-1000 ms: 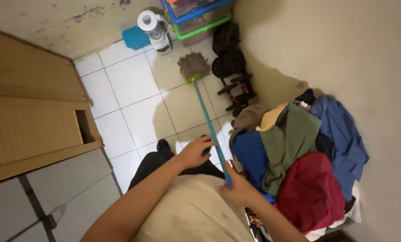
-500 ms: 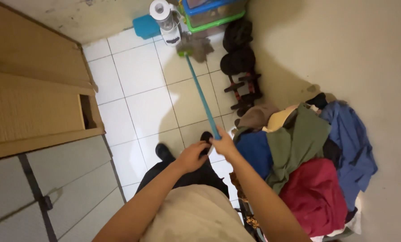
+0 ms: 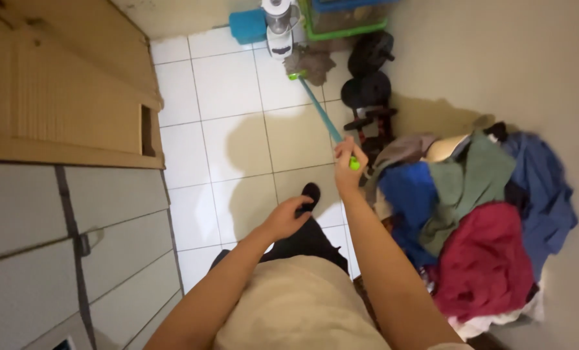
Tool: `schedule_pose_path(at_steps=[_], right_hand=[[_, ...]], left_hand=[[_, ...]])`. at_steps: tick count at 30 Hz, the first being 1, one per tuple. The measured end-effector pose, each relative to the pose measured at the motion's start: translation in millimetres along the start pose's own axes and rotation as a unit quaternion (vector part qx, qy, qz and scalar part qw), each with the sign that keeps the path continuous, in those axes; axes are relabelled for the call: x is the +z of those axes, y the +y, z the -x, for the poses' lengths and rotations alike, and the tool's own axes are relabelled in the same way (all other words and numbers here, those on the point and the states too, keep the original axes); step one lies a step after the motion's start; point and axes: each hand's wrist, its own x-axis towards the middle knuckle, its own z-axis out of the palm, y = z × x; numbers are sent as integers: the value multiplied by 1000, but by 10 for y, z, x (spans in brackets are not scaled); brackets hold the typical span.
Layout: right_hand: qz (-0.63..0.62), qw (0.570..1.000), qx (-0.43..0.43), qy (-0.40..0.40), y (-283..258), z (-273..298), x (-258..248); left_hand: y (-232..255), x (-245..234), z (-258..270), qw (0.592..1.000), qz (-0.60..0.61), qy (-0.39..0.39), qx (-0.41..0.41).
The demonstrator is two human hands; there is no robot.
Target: Mop the tiled floor and rinse the mop in a bucket of water.
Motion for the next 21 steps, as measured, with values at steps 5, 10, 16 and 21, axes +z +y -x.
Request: schedule_pose_path(at_steps=[5,10,16,21], right_hand=[[-67,993,88,36,-218,737,175],[-15,991,125,51,-684,1474,-313],[-114,961,253,-3,-1561,2373,-547],[-164,939,253,-166,-1794,2720,-557]], left_hand=[[-180,-243,673,999,-9,9,36],[-609,-356,1347,1000,-3,19,2],[-1045,-235,1804,997,-24,7,70],[-1008,-119,2111,993,-110,-30,22]])
